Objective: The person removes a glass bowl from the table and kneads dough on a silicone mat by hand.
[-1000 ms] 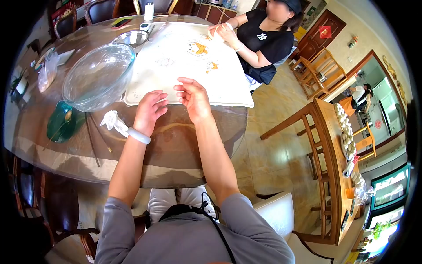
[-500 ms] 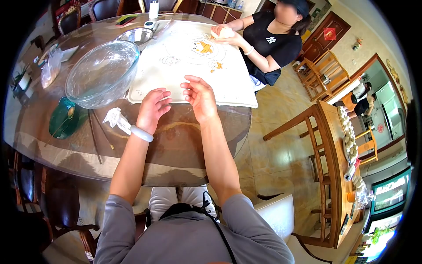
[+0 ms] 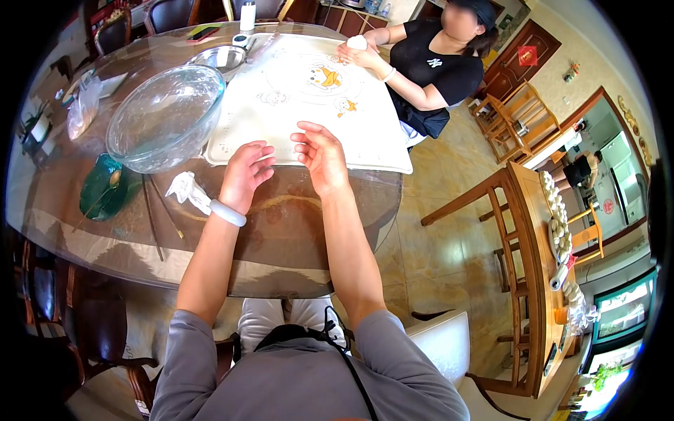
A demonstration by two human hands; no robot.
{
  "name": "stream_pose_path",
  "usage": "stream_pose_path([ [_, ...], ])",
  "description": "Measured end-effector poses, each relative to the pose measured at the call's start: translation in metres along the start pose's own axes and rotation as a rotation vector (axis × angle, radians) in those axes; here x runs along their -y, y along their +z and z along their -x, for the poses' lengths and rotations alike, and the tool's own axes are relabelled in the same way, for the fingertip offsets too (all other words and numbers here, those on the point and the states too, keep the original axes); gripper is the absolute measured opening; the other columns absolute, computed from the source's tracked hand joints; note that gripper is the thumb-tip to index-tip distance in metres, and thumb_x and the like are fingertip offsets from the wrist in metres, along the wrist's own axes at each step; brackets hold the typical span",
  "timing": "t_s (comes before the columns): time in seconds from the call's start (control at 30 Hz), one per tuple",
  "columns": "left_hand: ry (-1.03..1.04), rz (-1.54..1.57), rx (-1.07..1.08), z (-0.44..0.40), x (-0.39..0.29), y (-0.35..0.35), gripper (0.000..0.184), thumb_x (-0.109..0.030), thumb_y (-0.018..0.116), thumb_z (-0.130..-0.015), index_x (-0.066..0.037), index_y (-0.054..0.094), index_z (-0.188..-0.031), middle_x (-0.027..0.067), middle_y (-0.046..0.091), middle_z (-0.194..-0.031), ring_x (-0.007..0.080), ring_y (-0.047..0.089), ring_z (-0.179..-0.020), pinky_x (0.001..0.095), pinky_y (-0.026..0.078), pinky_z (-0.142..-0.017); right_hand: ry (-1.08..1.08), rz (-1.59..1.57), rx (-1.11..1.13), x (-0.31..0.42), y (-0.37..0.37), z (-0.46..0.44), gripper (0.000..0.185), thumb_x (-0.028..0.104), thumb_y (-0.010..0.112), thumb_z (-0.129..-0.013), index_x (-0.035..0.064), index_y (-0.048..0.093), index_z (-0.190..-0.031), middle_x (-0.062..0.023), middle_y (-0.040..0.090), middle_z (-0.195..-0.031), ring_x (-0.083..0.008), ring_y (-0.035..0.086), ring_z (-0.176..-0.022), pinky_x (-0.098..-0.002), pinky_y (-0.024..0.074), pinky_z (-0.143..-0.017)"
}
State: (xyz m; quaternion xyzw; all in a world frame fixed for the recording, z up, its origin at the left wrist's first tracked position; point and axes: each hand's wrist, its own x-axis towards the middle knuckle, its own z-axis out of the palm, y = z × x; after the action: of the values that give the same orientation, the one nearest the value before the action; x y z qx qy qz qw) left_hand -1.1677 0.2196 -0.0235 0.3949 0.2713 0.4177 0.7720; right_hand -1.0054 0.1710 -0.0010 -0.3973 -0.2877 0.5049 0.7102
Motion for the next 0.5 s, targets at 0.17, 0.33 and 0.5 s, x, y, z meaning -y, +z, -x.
stream_pose_path([
  [0.17,0.0,0.005,-0.005,-0.0006,0.0005,-0.001,0.034,-0.027,0.054,-0.087,-0.006,0.052,-0.113,0.0068,0.059,-0.109,0.0168,0.056,-0.095,0.0295,0.045,-0.081,0.005,0.006,-0.008,-0.0001,0.0004,-0.0002,0.025,0.015,0.051,-0.087,0.0034,0.059,-0.107,-0.0071,0.064,-0.086,-0.0105,0.056,-0.07,-0.0232,0.0441,-0.064],
  [0.33,0.002,0.0,-0.003,0.0011,0.0001,0.0012,0.034,-0.027,0.054,-0.087,-0.006,0.052,-0.113,0.0067,0.058,-0.11,0.0167,0.056,-0.095,0.0296,0.045,-0.081,0.002,0.018,-0.006,-0.0013,0.0018,0.0002,0.026,0.016,0.05,-0.086,0.0021,0.058,-0.107,-0.0084,0.063,-0.087,-0.0117,0.054,-0.071,-0.0237,0.0437,-0.064],
  [0.5,-0.003,-0.011,0.001,0.0008,0.0001,0.0018,0.035,-0.028,0.054,-0.087,-0.006,0.051,-0.114,0.0069,0.058,-0.11,0.0166,0.055,-0.096,0.0295,0.045,-0.081,0.005,0.023,0.004,-0.003,0.0008,-0.0012,0.026,0.016,0.05,-0.086,0.0023,0.058,-0.107,-0.0084,0.063,-0.087,-0.0113,0.054,-0.071,-0.0232,0.0438,-0.064],
])
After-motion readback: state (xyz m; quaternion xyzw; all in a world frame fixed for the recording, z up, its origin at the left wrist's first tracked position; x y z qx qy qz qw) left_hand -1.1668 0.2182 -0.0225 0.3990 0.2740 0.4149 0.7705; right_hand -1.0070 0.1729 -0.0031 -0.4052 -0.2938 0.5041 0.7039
